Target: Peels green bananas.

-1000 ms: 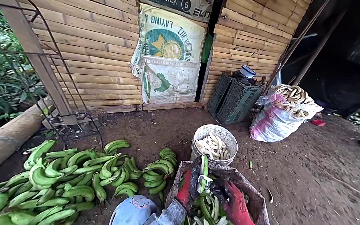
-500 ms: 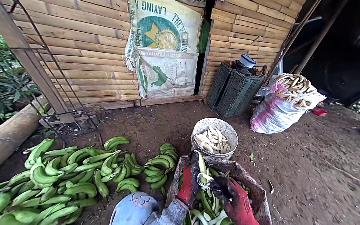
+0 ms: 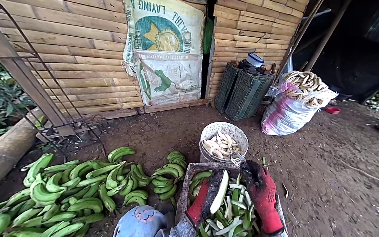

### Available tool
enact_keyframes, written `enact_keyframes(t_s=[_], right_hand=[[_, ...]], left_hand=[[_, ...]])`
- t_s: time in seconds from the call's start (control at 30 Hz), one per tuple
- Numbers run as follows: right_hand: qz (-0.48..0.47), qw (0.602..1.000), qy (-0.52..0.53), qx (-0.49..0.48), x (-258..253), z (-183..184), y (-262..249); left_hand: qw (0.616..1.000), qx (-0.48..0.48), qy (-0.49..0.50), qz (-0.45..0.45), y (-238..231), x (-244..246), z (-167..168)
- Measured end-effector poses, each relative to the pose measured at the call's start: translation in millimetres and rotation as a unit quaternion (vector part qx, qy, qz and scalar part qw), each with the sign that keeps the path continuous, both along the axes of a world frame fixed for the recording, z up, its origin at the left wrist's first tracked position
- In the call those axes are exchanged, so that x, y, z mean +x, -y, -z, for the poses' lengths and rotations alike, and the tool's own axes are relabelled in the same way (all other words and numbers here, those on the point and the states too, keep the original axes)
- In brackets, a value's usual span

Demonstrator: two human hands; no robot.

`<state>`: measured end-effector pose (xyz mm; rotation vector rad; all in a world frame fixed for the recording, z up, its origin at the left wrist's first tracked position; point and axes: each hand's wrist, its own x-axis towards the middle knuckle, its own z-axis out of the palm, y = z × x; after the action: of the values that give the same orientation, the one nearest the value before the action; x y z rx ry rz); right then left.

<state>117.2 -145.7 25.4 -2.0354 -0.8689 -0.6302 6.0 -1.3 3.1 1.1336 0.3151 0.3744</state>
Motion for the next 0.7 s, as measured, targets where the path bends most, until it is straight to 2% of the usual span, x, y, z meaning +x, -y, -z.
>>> enact_keyframes(t_s=[0.07,0.1,0.17,0.23,0.3,0.43,0.53,0.63,0.7], right_hand=[[-0.007,1.0,0.017,0.022,1,-11,6],[-0.021,0.999,0.015,0.023,-3,-11,9],[-0.057,0.998,-0.006,0.007,-17,-1,11],[-0.104,0.994,-0.029,-0.021,-35,12,7],[-0.151,0.986,-0.038,-0.063,-50,22,2],[-0.104,0.99,-0.001,-0.089,-53,26,-9],[-0.057,0.994,-0.002,-0.092,-45,16,-8],[-0.038,0.993,0.06,-0.098,-43,17,-7],[-0.039,0.991,0.074,-0.101,-40,15,-8]], left_hand=[[0.999,-0.002,-0.038,-0.036,-5,2,19],[0.997,0.004,-0.044,-0.06,-8,2,18],[0.994,0.0,-0.027,-0.11,-8,1,-3],[0.986,-0.073,0.037,-0.146,-11,2,-10],[0.967,-0.171,0.103,-0.156,-15,4,-10],[0.967,-0.18,0.143,-0.111,-14,1,-16],[0.981,-0.088,0.135,-0.109,-8,5,-19],[0.982,0.06,0.063,-0.168,-4,4,-17],[0.975,0.09,0.046,-0.196,0,1,-21]])
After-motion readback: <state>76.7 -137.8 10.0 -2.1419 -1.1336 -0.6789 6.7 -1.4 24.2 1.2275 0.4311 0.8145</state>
